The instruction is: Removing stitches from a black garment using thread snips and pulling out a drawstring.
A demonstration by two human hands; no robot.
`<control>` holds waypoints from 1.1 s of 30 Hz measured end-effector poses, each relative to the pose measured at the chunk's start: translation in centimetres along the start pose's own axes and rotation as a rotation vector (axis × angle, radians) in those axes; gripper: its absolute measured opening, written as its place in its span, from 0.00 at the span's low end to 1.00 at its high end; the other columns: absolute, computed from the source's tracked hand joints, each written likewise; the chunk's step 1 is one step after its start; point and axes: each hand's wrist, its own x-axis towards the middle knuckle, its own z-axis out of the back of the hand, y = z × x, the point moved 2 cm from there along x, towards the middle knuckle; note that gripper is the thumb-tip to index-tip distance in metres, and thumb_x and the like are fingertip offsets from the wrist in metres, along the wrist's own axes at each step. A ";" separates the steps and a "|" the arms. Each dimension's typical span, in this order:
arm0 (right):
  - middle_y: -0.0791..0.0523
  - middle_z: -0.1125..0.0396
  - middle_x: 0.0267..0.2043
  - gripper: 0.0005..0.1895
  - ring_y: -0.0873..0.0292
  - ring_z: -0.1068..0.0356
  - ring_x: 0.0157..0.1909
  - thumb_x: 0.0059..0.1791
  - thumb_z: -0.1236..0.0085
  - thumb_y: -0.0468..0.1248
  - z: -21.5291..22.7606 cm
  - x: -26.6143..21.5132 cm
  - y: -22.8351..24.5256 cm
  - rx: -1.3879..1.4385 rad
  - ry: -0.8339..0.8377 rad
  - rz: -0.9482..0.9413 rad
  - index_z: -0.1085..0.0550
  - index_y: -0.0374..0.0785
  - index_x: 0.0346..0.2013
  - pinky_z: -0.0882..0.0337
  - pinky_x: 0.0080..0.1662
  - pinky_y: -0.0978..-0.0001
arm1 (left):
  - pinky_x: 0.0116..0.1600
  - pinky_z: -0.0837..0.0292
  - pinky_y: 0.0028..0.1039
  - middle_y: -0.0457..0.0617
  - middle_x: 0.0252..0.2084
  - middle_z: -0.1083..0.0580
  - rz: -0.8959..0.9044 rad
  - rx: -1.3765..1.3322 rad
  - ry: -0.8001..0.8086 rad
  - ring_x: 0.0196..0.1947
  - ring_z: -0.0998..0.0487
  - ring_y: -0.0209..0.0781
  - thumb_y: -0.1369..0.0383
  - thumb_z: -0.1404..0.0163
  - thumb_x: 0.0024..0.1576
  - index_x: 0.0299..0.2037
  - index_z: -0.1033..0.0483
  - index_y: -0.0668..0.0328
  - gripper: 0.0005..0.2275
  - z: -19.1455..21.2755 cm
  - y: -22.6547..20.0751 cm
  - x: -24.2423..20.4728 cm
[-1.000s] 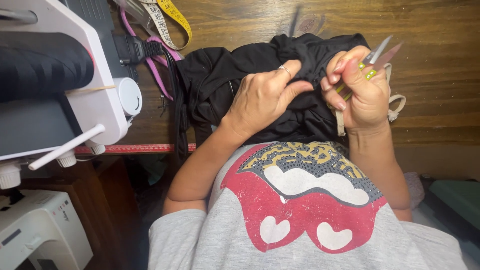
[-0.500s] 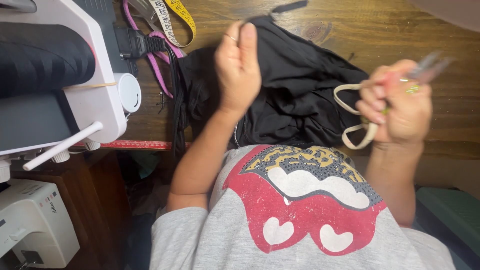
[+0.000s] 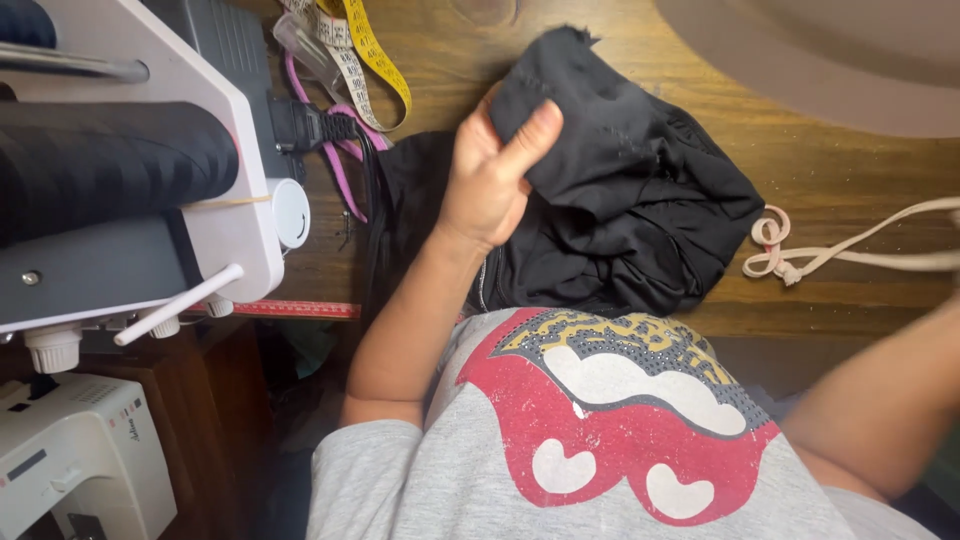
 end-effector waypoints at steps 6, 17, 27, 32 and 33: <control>0.42 0.29 0.47 0.12 0.46 0.29 0.47 0.54 0.28 0.28 -16.7 -2.5 18.3 0.001 0.228 0.497 0.20 0.26 0.50 0.29 0.53 0.58 | 0.57 0.20 0.31 0.51 0.48 0.20 0.049 0.195 -0.065 0.48 0.20 0.40 0.69 0.42 0.61 0.53 0.24 0.66 0.13 -1.7 0.2 -2.2; 0.48 0.34 0.34 0.10 0.52 0.37 0.31 0.60 0.47 0.28 -18.4 -2.9 15.7 -0.039 -0.055 0.517 0.31 0.30 0.34 0.36 0.37 0.62 | 0.50 0.18 0.34 0.53 0.42 0.20 0.082 -0.023 -0.060 0.43 0.18 0.41 0.72 0.45 0.64 0.47 0.21 0.67 0.06 -2.6 1.3 -2.5; 0.45 0.30 0.42 0.04 0.47 0.30 0.40 0.57 0.31 0.25 -18.7 -1.9 20.3 -0.159 0.256 0.735 0.20 0.28 0.44 0.29 0.46 0.57 | 0.60 0.26 0.23 0.44 0.52 0.21 -0.007 0.691 0.149 0.51 0.23 0.28 0.68 0.50 0.65 0.55 0.24 0.61 0.11 -3.1 0.6 -3.3; 0.43 0.32 0.43 0.04 0.49 0.32 0.44 0.59 0.42 0.24 -18.4 -1.4 19.4 0.105 0.317 0.392 0.27 0.25 0.41 0.31 0.48 0.62 | 0.60 0.26 0.23 0.44 0.50 0.21 -0.013 0.683 0.184 0.51 0.23 0.29 0.67 0.50 0.66 0.52 0.21 0.61 0.10 -2.6 1.1 -3.1; 0.43 0.33 0.44 0.04 0.50 0.31 0.47 0.59 0.43 0.24 -18.3 -1.2 18.3 0.258 0.308 0.224 0.29 0.26 0.41 0.31 0.52 0.63 | 0.56 0.26 0.22 0.40 0.46 0.21 0.005 0.666 0.192 0.47 0.24 0.26 0.67 0.50 0.66 0.49 0.20 0.61 0.09 -2.5 1.3 -3.0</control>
